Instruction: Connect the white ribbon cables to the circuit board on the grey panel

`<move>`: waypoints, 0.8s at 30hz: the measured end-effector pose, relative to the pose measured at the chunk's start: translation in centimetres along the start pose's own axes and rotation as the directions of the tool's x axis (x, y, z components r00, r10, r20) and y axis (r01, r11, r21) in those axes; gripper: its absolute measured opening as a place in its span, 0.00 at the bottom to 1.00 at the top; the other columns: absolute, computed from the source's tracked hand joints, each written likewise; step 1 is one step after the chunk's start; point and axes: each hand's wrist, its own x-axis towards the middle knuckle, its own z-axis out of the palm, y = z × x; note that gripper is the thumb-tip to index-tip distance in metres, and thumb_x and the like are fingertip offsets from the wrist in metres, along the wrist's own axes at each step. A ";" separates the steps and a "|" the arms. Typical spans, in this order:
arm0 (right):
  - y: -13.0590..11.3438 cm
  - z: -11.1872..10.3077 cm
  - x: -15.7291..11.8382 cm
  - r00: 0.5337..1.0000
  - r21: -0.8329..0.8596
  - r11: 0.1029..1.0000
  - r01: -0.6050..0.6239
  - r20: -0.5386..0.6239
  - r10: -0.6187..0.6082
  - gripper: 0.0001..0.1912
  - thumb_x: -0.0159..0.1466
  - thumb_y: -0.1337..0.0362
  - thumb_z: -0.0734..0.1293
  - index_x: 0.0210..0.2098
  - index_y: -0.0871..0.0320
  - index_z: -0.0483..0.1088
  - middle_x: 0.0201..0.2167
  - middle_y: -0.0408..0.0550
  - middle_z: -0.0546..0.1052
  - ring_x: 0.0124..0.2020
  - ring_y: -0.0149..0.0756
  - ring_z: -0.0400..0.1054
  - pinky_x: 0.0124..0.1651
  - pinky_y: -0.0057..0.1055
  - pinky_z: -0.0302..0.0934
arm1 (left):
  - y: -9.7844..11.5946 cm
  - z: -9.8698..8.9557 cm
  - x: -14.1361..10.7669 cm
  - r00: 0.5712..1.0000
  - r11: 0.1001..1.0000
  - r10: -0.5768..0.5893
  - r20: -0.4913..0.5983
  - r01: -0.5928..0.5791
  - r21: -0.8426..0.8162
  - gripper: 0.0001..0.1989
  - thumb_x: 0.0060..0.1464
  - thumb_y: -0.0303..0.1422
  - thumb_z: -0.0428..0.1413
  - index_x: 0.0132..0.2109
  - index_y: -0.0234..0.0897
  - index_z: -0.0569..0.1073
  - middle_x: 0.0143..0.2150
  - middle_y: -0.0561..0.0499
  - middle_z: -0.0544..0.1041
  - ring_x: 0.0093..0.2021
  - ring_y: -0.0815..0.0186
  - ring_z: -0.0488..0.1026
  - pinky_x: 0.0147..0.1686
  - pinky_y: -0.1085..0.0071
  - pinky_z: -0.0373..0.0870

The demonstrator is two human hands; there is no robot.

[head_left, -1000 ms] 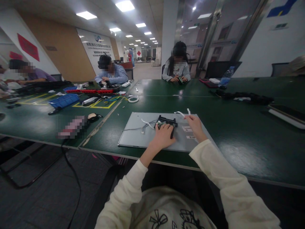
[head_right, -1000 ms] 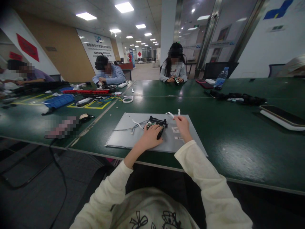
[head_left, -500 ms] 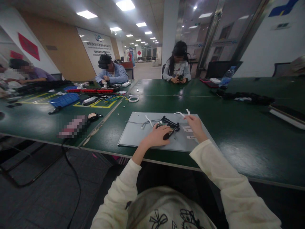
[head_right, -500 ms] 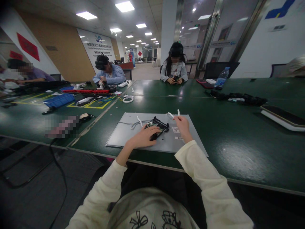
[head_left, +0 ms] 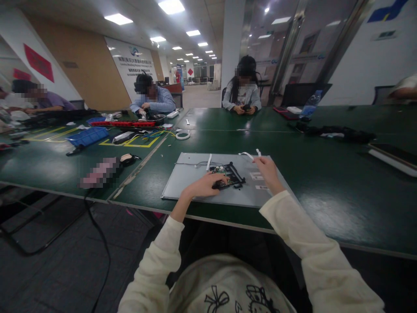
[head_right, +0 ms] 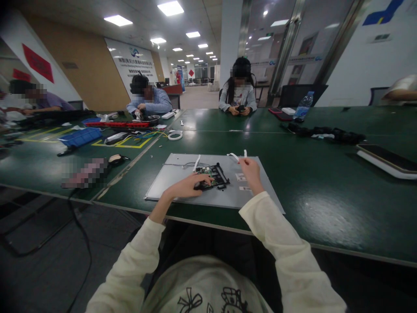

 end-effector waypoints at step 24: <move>1.4 -1.7 -0.1 0.993 -0.310 0.945 0.099 0.089 -0.075 0.19 0.57 0.57 0.56 0.25 0.60 0.73 0.30 0.50 0.73 0.33 0.37 0.64 0.37 0.31 0.54 | -1.0 -0.5 0.1 0.995 0.947 0.084 0.045 -0.065 -0.314 0.10 0.46 0.24 0.54 0.38 0.38 0.71 0.52 0.51 0.73 0.58 0.62 0.63 0.59 0.63 0.52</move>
